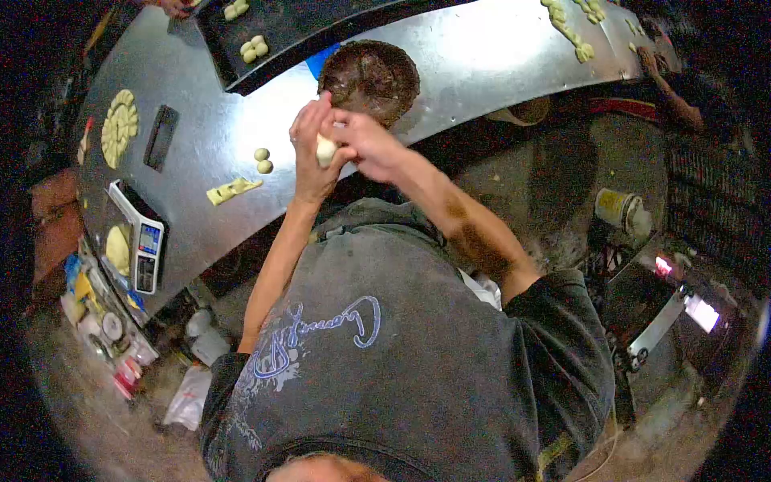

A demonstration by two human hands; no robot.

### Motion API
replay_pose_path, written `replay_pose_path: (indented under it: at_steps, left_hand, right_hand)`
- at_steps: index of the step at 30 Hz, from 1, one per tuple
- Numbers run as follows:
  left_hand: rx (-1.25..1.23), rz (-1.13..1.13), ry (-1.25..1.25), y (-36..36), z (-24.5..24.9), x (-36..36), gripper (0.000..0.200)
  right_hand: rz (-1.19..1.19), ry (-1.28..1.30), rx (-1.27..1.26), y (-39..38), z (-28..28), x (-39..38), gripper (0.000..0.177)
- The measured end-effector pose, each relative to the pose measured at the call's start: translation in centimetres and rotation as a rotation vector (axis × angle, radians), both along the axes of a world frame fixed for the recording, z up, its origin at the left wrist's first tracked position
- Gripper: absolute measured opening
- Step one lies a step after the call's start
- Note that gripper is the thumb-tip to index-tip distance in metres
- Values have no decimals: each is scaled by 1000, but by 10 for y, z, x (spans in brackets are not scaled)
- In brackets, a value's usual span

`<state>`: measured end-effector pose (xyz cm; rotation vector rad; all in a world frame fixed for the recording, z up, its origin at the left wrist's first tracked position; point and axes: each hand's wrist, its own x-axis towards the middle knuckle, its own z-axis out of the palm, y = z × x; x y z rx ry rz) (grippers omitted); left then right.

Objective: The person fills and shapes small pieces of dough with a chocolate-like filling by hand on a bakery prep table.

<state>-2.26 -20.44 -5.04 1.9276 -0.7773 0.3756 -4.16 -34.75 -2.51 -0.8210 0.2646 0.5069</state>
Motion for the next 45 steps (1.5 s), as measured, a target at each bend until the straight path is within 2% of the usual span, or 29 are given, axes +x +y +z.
replay_pose_path:
  at_steps: [1,4,6,7,8,9,10,13,14,15,17,18,19,21,22,25,27,29,30,32,35,36,39,42,45]
  left_hand:
    - [68,72,50,-8,-6,-2,83]
    - [-208,238,597,-24,-46,-19,97]
    - [-651,209,1137,-20,-57,-19,98]
    - [-880,179,1403,-18,-60,-18,99]
    - [-915,141,1470,-17,-67,-15,103]
    - [-961,129,1474,-18,-72,-12,104]
    - [-1008,117,1478,-18,-77,-10,104]
    - [-1120,121,1526,-15,-79,-6,102]
    - [-1158,104,1553,-12,-78,-2,101]
    - [-1193,87,1583,-9,-76,0,100]
    - [-1111,7,1624,-1,-71,5,87]
    - [-1072,-35,1640,2,-65,9,81]
    - [-910,22,1605,5,-62,12,75]
    - [-595,141,1510,13,-54,17,62]
    - [-507,191,1298,20,-34,13,51]
    - [-351,-36,919,44,22,11,42]
    - [-323,12,855,60,45,7,36]
    - [-355,75,756,76,51,8,37]
    - [-450,143,812,82,51,10,36]
    - [-546,164,775,93,54,11,36]
    - [-610,133,801,104,58,15,35]
    - [-601,116,841,108,60,16,35]
    - [-586,6,903,111,72,16,31]
    - [-519,-57,811,106,75,14,26]
    - [-337,-19,560,98,69,14,21]
  right_hand:
    - [54,-69,-145,-15,-16,15,18]
    - [76,-302,-706,-39,-57,51,19]
    - [74,-429,-1156,-51,-74,63,19]
    - [165,-528,-1314,-52,-93,64,20]
    - [259,-628,-1471,-51,-117,64,21]
    - [355,-730,-1627,-44,-112,66,22]
    - [462,-513,-1593,-36,-108,64,23]
    - [224,-393,-1374,-32,-96,66,26]
    - [172,-458,-1264,-39,-97,71,24]
    - [141,-363,-1139,-42,-95,75,24]
    - [71,-176,-885,-49,-91,80,24]
    - [50,-110,-806,-50,-71,78,22]
    - [0,-81,-706,-48,-58,73,21]
    - [-88,-26,-498,-39,-37,65,21]
    - [-101,-2,-301,-33,-27,62,22]
    - [-137,-25,87,-1,3,48,23]
    - [-36,-60,291,26,17,42,29]
    - [-140,-24,374,53,23,29,28]
    - [-173,-71,296,66,28,27,30]
    - [-240,-162,139,88,33,23,34]
    - [-344,-410,-279,111,46,14,34]
    - [-391,-480,-426,117,45,15,29]
    - [-315,-426,-637,111,58,6,24]
    - [-160,-276,-530,85,61,2,22]
    - [-251,-249,-498,71,66,2,21]
